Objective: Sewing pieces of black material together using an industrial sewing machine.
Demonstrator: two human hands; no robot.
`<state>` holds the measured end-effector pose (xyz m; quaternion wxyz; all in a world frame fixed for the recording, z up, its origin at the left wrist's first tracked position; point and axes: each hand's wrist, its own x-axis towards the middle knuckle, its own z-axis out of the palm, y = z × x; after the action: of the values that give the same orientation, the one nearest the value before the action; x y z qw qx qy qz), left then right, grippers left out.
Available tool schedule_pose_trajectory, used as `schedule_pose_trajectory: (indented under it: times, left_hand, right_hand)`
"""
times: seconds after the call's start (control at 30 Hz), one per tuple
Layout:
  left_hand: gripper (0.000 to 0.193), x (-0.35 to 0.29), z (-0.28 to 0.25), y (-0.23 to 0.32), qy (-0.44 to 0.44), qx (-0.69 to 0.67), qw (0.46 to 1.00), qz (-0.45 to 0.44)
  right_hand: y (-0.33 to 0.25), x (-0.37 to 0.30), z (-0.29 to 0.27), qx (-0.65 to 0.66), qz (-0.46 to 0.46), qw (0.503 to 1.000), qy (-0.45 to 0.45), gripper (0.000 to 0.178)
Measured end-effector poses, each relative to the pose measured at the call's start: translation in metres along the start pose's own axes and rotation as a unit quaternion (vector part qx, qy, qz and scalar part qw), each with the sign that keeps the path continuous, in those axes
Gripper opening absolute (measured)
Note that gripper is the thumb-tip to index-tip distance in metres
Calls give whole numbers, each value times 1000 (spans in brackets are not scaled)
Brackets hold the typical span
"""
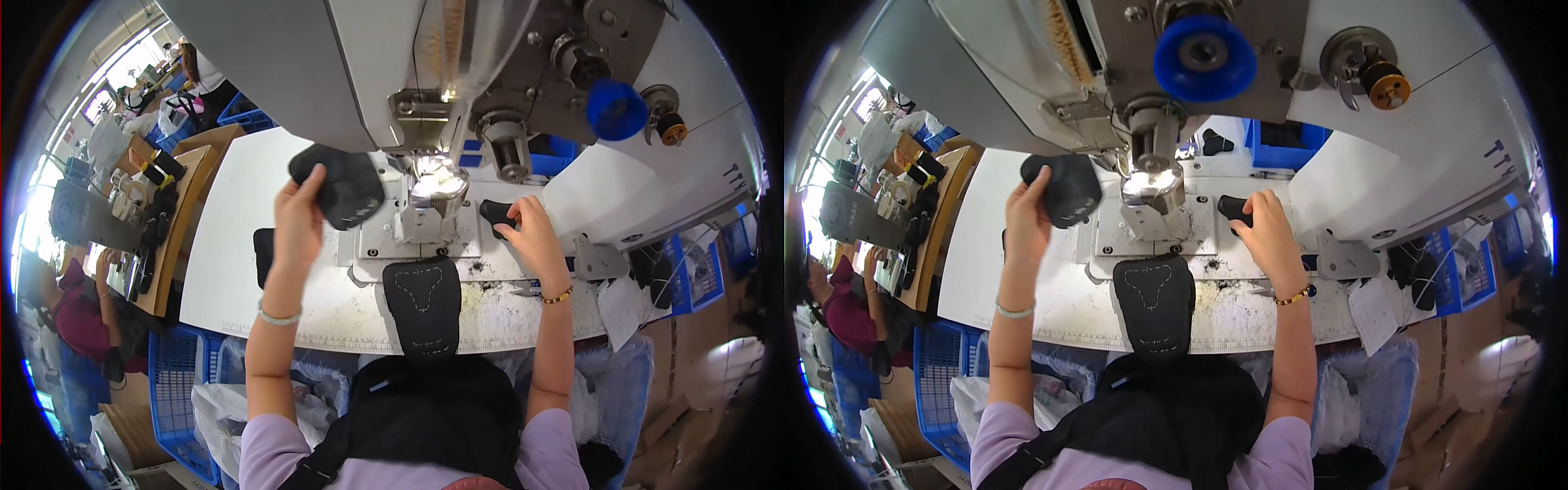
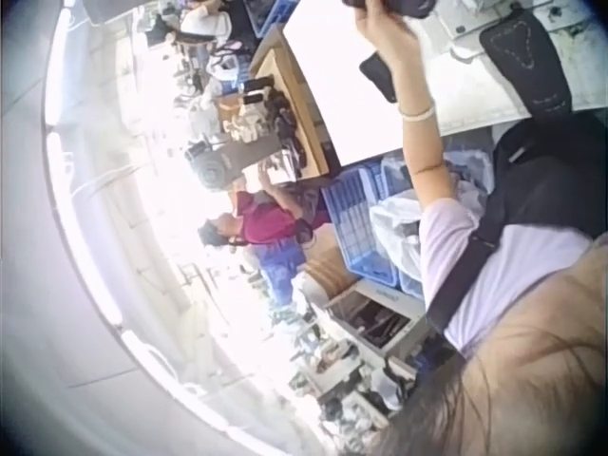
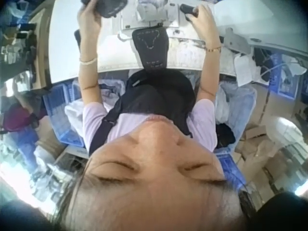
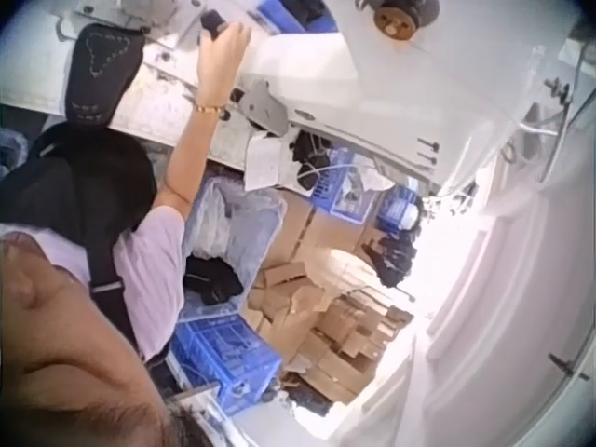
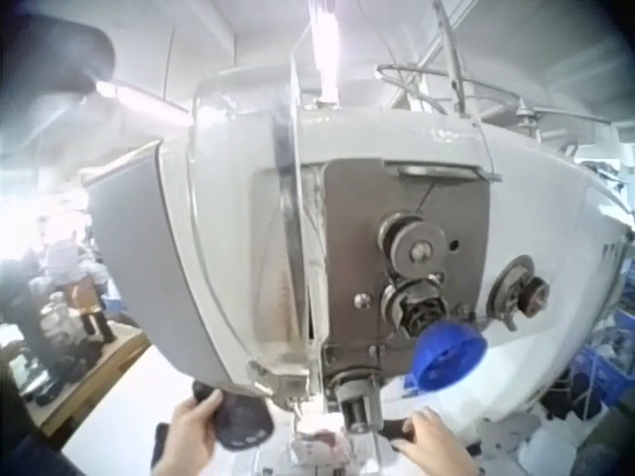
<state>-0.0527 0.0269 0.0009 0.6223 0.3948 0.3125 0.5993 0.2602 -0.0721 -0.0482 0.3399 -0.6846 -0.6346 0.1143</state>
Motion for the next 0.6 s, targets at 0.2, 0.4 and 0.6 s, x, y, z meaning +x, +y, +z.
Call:
schedule_pose_trajectory:
  times: [0.2,0.4,0.6]
  left_hand:
    - [31,-9,-127,22,47,367,924,-91]
    - [39,-49,-106,-17,176,739,639,121]
    - [36,-100,-13,-53,-216,533,811,108]
  right_hand:
    - [-2,-1,6,-11,13,1000,21,15]
    - [-23,-10,16,-77,-58,987,129,10]
    - [-97,-75,58,-38,-205,974,83,16]
